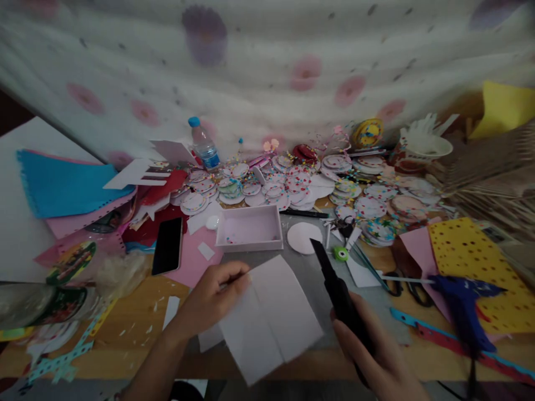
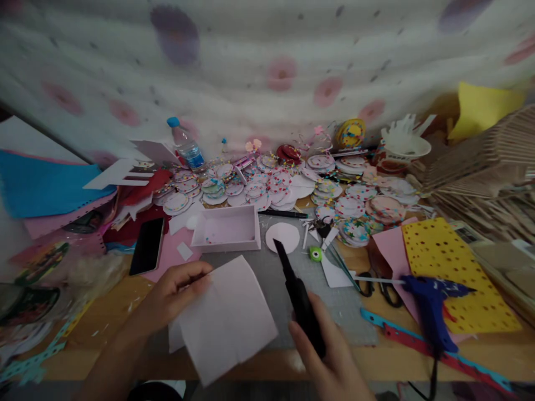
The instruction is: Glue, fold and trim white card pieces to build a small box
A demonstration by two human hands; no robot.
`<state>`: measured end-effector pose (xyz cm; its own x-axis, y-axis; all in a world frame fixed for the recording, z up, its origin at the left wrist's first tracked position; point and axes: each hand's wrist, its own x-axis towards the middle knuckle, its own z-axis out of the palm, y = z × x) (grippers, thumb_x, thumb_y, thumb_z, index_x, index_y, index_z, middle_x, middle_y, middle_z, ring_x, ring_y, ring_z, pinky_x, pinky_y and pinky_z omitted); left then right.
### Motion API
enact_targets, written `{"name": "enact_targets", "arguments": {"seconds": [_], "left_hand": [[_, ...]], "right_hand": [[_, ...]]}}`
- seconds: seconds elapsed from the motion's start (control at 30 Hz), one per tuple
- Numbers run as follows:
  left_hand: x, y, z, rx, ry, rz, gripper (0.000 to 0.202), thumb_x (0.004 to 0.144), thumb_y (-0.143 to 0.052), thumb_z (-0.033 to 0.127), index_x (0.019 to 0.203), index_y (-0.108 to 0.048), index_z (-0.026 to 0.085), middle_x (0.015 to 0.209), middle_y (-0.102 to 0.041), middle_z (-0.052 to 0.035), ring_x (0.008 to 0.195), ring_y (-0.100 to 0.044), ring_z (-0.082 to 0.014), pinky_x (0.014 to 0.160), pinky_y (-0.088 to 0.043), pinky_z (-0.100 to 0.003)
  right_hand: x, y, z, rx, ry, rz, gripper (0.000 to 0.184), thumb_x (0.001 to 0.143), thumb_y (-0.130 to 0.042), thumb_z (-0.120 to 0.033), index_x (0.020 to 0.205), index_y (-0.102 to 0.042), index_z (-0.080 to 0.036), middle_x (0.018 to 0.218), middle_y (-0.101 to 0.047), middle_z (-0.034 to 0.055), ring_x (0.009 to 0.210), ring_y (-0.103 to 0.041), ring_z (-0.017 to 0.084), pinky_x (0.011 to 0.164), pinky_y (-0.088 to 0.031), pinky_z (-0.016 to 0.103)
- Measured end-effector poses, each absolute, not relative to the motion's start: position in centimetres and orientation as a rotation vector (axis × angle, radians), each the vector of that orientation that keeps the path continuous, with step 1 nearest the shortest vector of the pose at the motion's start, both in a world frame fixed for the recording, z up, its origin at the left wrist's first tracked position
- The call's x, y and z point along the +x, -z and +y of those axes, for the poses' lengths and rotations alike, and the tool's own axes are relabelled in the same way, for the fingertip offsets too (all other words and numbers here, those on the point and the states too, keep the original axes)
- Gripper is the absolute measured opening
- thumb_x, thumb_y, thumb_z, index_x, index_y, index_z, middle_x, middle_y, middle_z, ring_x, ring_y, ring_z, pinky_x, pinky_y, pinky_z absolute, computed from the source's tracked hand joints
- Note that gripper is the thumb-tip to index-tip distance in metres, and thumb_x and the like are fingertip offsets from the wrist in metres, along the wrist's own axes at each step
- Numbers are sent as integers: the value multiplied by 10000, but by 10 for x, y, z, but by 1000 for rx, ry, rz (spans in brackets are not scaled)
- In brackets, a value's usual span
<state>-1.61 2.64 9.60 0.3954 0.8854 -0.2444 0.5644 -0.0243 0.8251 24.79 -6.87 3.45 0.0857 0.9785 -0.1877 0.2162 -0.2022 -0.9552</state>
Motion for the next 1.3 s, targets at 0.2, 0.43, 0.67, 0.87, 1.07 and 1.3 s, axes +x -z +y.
{"name": "enact_targets", "arguments": {"seconds": [0.2,0.43,0.67,0.87,1.07,1.3], "left_hand": [[-10,-85,29,1613,-224,994,262,885,-495,390,819,-633,177,729,-602,13,672,-537,-127,600,-404,-212],[5,-83,-1,2035,-196,1203,700,775,-619,551,1358,-418,220,1297,-518,-122,1222,-447,-297,1030,-357,-485],[2,-56,-27,1954,-12,1182,1446,401,-800,657,1504,7,185,1535,-179,-214,1395,-163,-426,1100,-197,-627],[-21,-65,-32,1909,-77,1390,1485,402,-829,604,1487,112,224,1555,-55,-203,1407,-85,-437,1096,-227,-626],[-35,-76,-20,1987,-166,1299,1408,418,-809,630,1489,19,242,1529,-135,-180,1397,-115,-423,1095,-231,-615],[-34,-84,-18,2000,-190,1146,1335,412,-812,622,1480,-111,235,1487,-231,-172,1366,-199,-423,1085,-248,-599]], "right_hand": [[222,-49,-59,-1206,-1691,-774,493,765,-669,-519,1147,-516,-248,662,-535,-69,353,-394,29,351,-354,162],[188,-31,-42,-1218,-1741,-653,530,755,-702,-468,1155,-435,-248,676,-549,-74,330,-384,22,321,-334,149],[187,-24,-32,-1176,-1751,-623,377,831,-637,-433,1117,-498,-230,569,-499,-100,351,-347,30,345,-306,132],[247,-20,-39,-1385,-1163,-1689,345,906,-506,-442,1192,-613,-282,1127,-692,63,1010,-655,224,787,-553,299],[275,-48,-39,-1030,-578,-2404,336,880,-561,-397,1175,-618,-247,1023,-729,81,848,-711,210,684,-570,268],[266,-64,-31,-976,-555,-2560,307,917,-498,-374,1126,-624,-187,857,-716,90,684,-687,192,563,-504,268]]}}
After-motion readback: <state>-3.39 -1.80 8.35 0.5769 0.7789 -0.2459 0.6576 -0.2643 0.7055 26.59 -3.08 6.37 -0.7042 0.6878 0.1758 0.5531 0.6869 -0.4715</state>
